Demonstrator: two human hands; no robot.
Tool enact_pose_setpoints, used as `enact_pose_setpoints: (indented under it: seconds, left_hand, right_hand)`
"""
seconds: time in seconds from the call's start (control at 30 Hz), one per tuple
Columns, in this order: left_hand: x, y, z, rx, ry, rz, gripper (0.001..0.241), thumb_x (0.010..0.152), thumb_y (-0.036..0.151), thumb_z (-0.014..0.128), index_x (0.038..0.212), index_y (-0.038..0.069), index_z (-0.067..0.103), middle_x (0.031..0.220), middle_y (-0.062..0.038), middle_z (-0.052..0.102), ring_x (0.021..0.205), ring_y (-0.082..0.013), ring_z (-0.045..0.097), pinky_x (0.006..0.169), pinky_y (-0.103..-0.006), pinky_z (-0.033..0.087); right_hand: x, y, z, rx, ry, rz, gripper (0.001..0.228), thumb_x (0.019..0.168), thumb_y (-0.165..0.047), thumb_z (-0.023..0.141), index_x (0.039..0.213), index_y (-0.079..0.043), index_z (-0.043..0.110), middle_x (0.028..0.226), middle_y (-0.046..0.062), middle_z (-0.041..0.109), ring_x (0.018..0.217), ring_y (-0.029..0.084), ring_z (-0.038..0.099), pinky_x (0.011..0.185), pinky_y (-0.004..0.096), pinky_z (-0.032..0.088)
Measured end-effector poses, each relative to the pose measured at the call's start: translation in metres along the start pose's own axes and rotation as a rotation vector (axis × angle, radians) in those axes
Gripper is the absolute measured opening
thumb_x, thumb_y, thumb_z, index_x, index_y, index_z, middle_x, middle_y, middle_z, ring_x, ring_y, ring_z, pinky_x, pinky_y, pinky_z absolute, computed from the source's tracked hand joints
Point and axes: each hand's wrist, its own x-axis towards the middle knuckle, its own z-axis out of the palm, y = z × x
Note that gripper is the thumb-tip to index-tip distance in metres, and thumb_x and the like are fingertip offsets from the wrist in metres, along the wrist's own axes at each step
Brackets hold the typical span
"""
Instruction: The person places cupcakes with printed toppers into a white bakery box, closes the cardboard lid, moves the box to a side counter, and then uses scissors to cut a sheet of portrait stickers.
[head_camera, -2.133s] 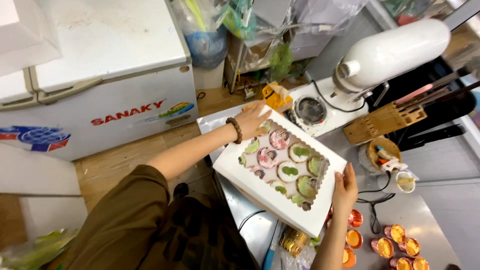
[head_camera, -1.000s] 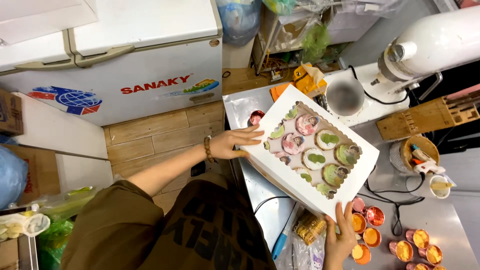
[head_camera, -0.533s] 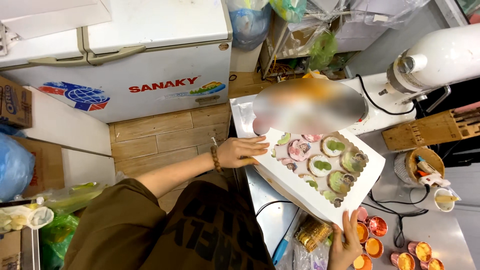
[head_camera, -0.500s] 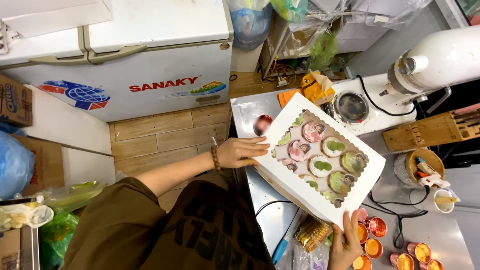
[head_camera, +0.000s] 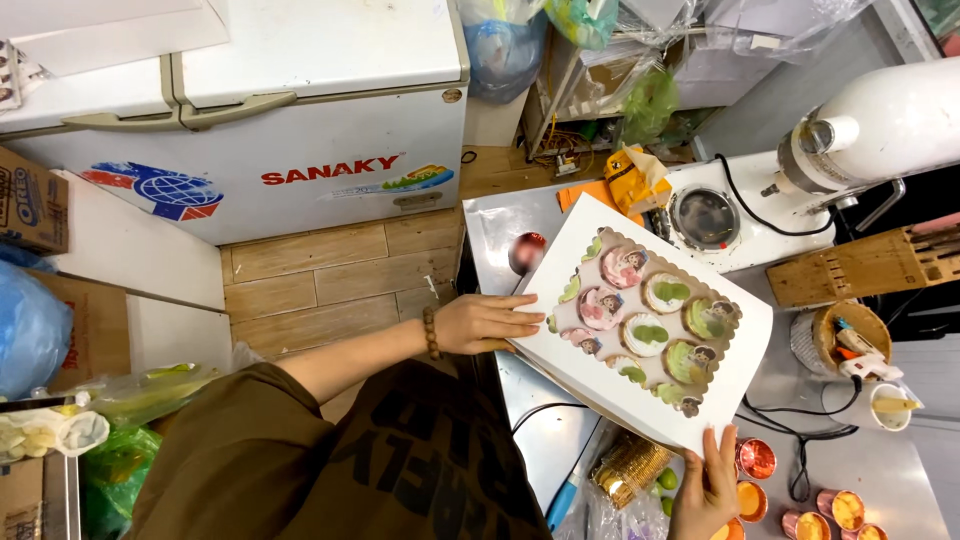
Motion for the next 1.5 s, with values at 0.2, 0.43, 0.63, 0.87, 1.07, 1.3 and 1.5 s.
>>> enact_pose_setpoints:
  seconds: [0.2,0.43,0.63,0.87,1.07,1.3,1.5]
  left_hand:
    - [0.000,-0.001,0.000,0.108,0.025,0.076,0.044,0.091,0.022,0.076,0.133,0.012,0.069,0.148,0.000,0.060,0.144,-0.0256,0.052,0.114,-0.0402,0.051]
    - [0.010,0.012,-0.006,0.203,0.061,0.031,0.040,0.090,0.016,0.074,0.129,0.006,0.070,0.144,-0.009,0.063,0.139,-0.0250,0.056,0.120,-0.0463,0.043]
    - [0.026,0.026,0.016,0.369,-0.002,0.066,0.052,0.088,0.019,0.074,0.135,-0.001,0.063,0.146,-0.015,0.061,0.140,-0.0262,0.055,0.121,-0.0456,0.040]
    - [0.044,0.034,0.037,0.462,0.013,0.240,0.044,0.097,0.022,0.068,0.137,0.003,0.064,0.145,-0.011,0.063,0.140,-0.0226,0.056,0.120,-0.0426,0.041]
    - [0.039,0.028,0.040,0.531,0.051,0.203,0.035,0.096,0.019,0.069,0.130,0.009,0.069,0.141,-0.005,0.067,0.139,-0.0180,0.058,0.120,-0.0394,0.043]
    - [0.043,0.029,0.088,0.350,0.110,0.155,0.045,0.095,0.032,0.075,0.129,0.005,0.068,0.140,-0.011,0.065,0.135,-0.0241,0.057,0.120,-0.0458,0.040]
    - [0.060,0.068,0.087,0.264,0.125,0.015,0.037,0.089,0.024,0.073,0.121,0.008,0.073,0.136,-0.009,0.068,0.133,-0.0226,0.059,0.120,-0.0485,0.037]
  right_hand:
    - [-0.001,-0.017,0.001,0.008,-0.001,0.036,0.041,0.096,0.001,0.069,0.137,-0.002,0.065,0.159,0.026,0.050,0.151,0.035,0.048,0.115,0.038,0.046]
    - [-0.017,-0.023,0.007,-0.142,0.061,-0.081,0.055,0.084,0.001,0.080,0.136,-0.002,0.066,0.153,0.022,0.056,0.139,0.032,0.059,0.111,0.036,0.049]
    - [-0.021,-0.016,0.016,-0.219,0.146,-0.132,0.052,0.086,0.002,0.080,0.136,-0.005,0.067,0.147,0.020,0.061,0.134,0.031,0.064,0.110,0.037,0.052]
    - [-0.019,-0.021,0.005,-0.207,0.046,-0.097,0.050,0.090,-0.001,0.075,0.139,-0.006,0.066,0.150,0.017,0.060,0.141,0.033,0.059,0.112,0.040,0.048]
    - [-0.024,-0.024,0.017,-0.258,0.077,-0.204,0.050,0.082,-0.004,0.080,0.131,-0.004,0.068,0.142,0.016,0.062,0.140,0.035,0.055,0.118,0.044,0.044]
    - [-0.022,-0.034,0.023,-0.115,0.161,-0.155,0.040,0.088,0.004,0.078,0.127,-0.001,0.070,0.136,0.017,0.068,0.140,0.034,0.060,0.120,0.043,0.047]
    - [-0.024,-0.038,0.024,-0.130,0.164,-0.151,0.038,0.085,0.006,0.079,0.122,0.003,0.071,0.132,0.020,0.068,0.137,0.036,0.060,0.119,0.045,0.047]
